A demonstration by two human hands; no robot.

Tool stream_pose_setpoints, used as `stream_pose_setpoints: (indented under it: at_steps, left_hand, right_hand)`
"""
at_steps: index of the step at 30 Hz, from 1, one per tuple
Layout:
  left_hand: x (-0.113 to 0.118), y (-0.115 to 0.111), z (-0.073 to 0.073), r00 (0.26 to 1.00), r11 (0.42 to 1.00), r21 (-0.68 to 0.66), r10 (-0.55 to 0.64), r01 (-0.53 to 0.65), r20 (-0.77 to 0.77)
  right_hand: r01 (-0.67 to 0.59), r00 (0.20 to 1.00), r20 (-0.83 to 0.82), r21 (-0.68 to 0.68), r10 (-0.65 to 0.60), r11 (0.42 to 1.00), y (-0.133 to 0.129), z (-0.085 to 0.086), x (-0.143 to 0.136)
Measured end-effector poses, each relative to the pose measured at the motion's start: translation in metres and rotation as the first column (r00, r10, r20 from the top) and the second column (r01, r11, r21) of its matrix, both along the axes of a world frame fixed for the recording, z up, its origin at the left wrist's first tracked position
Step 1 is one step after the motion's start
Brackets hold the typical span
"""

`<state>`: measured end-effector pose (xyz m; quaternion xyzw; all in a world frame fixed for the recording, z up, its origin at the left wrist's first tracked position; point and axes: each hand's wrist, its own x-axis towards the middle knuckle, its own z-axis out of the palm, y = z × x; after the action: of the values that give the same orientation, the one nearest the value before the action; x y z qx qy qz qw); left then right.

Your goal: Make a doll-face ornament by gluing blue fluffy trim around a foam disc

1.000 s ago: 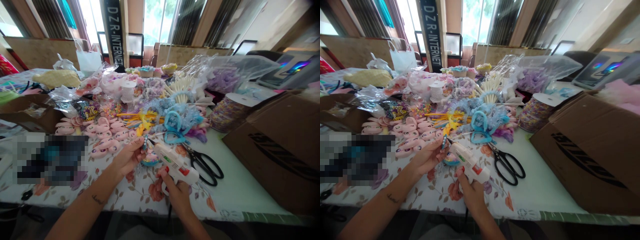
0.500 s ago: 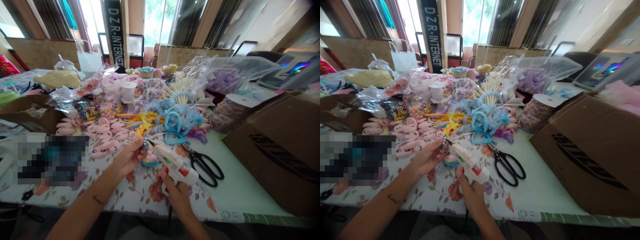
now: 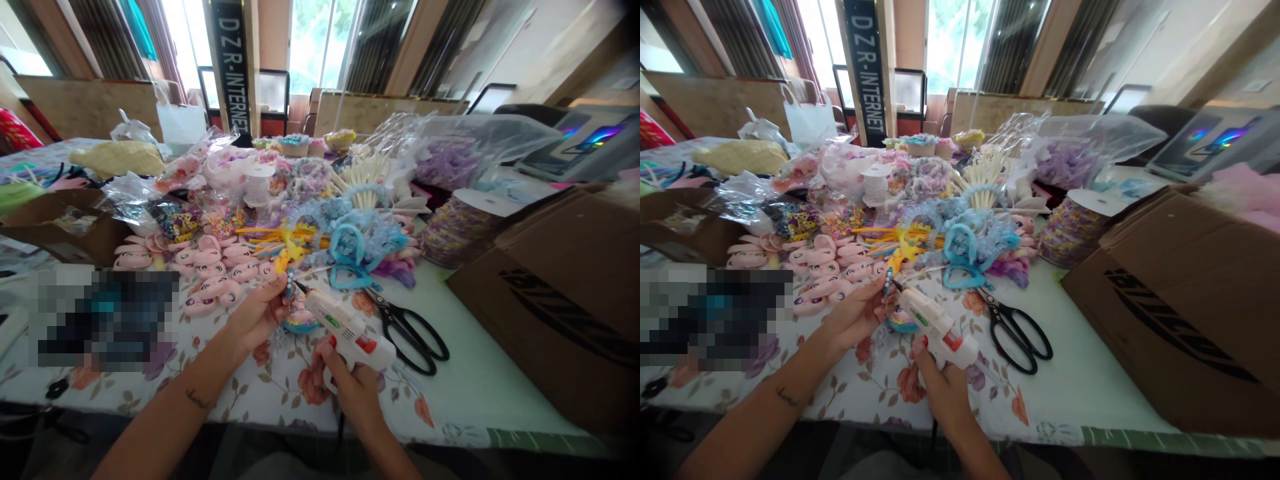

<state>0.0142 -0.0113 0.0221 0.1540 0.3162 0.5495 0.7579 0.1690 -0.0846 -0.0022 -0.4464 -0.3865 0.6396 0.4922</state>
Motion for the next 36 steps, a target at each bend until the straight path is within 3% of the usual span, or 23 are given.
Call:
stream_pose_setpoints:
  at_steps: [21,36]
  left_hand:
    - [0.000,0.002,0.002,0.999,0.999,-0.008,0.037,-0.037,0.008]
    - [0.000,0.002,0.003,0.998,0.999,0.017,0.050,-0.051,0.047]
  right_hand:
    - [-0.006,0.998,0.068,0.021,0.005,1.000,0.002,-0.009,0.002]
    - [-0.056,0.998,0.025,-0.027,0.057,0.998,0.002,-0.012,0.002]
